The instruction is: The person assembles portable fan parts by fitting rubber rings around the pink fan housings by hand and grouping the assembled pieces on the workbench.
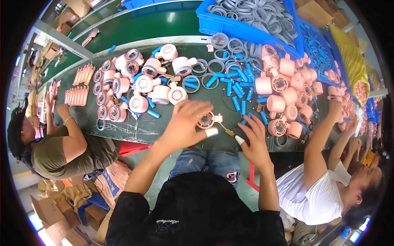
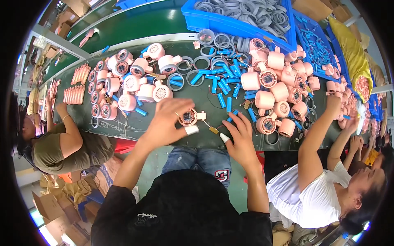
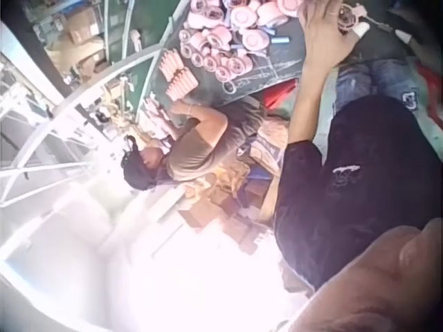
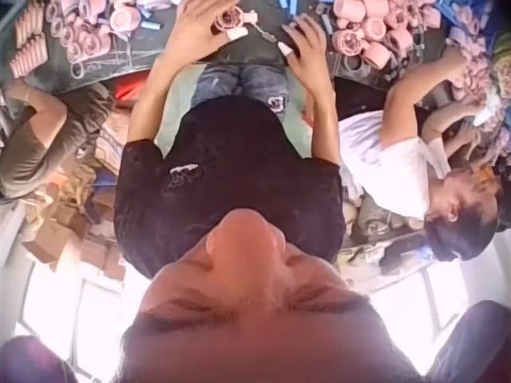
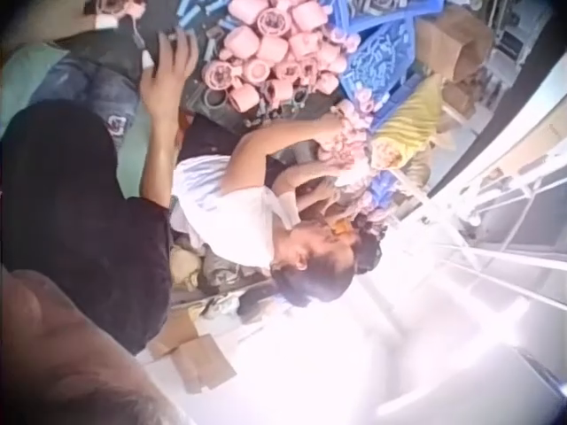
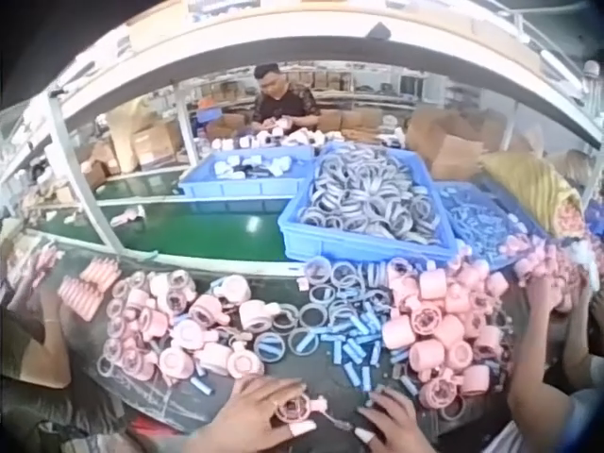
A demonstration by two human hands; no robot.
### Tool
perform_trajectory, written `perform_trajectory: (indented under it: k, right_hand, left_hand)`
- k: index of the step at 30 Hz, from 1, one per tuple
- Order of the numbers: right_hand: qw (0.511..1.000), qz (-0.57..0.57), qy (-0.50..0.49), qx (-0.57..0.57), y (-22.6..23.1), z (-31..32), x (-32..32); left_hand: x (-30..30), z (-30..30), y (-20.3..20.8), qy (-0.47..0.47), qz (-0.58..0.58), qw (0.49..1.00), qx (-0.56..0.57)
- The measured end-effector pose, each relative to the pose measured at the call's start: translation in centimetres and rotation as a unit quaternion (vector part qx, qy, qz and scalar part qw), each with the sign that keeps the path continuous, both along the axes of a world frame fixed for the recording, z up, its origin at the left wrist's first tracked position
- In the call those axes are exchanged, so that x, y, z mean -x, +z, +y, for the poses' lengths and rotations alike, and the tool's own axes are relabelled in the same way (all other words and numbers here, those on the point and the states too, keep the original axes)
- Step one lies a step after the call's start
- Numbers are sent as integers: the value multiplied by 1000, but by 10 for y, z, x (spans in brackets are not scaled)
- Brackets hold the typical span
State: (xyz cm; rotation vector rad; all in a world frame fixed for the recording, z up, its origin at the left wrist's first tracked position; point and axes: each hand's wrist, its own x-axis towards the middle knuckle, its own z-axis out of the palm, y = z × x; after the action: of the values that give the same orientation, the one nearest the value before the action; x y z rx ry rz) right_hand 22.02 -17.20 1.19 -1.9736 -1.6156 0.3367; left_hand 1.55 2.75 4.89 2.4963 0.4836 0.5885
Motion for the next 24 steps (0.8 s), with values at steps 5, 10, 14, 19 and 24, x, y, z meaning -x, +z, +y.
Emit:
perform_trajectory:
  k: [5,10,14,19,24]
  right_hand:
    - [965,118,-119,-204,4,5,1]
    - [943,177,-186,-212,-25,6,-2]
    - [937,184,-184,-231,-23,5,-4]
    - [944,145,-161,-248,-20,10,3]
    - [941,158,-178,-240,-19,10,1]
  left_hand:
    - [-53,90,1,132,-34,982,-132]
    - [-146,143,-24,168,201,947,-187]
    - [-170,170,-25,273,98,955,-68]
    - [-195,196,-25,247,163,954,-54]
    - [-179,171,-19,192,130,968,-101]
